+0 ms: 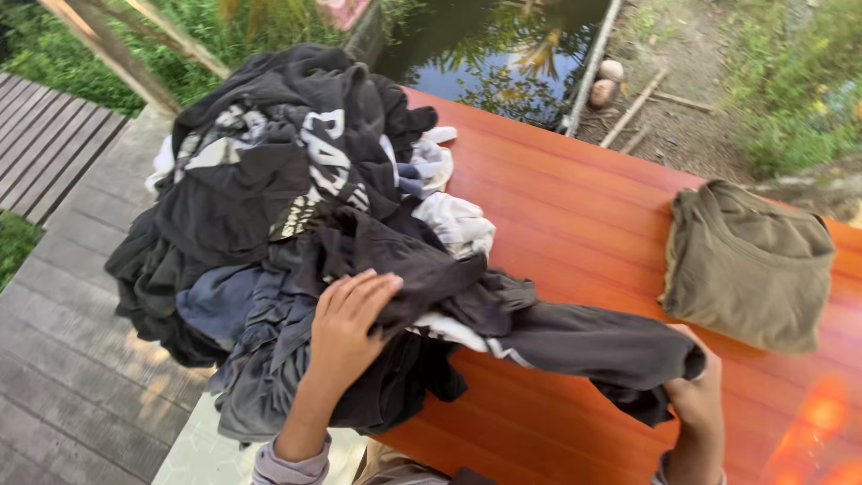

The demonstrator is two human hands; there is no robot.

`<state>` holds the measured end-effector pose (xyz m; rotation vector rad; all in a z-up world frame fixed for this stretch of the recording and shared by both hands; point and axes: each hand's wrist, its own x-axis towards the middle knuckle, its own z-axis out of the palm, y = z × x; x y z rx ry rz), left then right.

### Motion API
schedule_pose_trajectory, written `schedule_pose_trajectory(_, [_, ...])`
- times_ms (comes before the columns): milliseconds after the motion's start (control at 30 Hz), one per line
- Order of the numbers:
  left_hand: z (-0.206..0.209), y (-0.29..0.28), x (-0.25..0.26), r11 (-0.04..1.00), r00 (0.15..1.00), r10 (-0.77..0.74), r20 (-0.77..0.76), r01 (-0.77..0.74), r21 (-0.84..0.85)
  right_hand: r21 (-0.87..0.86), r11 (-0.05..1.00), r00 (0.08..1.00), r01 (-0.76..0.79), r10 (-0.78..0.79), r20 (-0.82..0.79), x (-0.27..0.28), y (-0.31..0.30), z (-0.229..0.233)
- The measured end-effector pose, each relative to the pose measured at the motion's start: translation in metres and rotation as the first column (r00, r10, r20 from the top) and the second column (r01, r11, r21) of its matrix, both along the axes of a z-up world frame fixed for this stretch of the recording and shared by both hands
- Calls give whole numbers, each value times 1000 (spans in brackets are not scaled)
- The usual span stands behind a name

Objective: The person folds shirts by hand on a wooden table, smoothing each item flat before folding the sleeves and body and placing them in a stack.

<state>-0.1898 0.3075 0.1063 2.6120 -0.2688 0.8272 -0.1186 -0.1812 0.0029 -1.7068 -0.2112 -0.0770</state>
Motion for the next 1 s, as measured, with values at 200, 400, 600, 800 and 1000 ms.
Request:
schedule_pose_trajectory(200, [-44,-9,17,770,903,-262,-341,-16,-637,-35,956,951,291,-293,-97,-51,-101,-50])
schedule_pose_trajectory(400, [-91,-16,29,252,776,-590,-223,-86,-964,7,848,836,530,-520,-175,-108,-180,-75])
schedule_pose_trajectory(600, [-95,-19,54,-273,755,-593,-278,-514,-813,41,755,745,654,-634,-208,-121,-210,-90])
schedule_pose_trajectory(800, [-65,-40,111,-443,875,-479,62,-181,-878,-22,662,650,749,-742,-165,-116,-217,-90])
schedule_pose_trajectory(1000, [-56,-83,63,634,682,-645,-345,226,-739,-648,139,587,748,-594,550,-95,-129,-28])
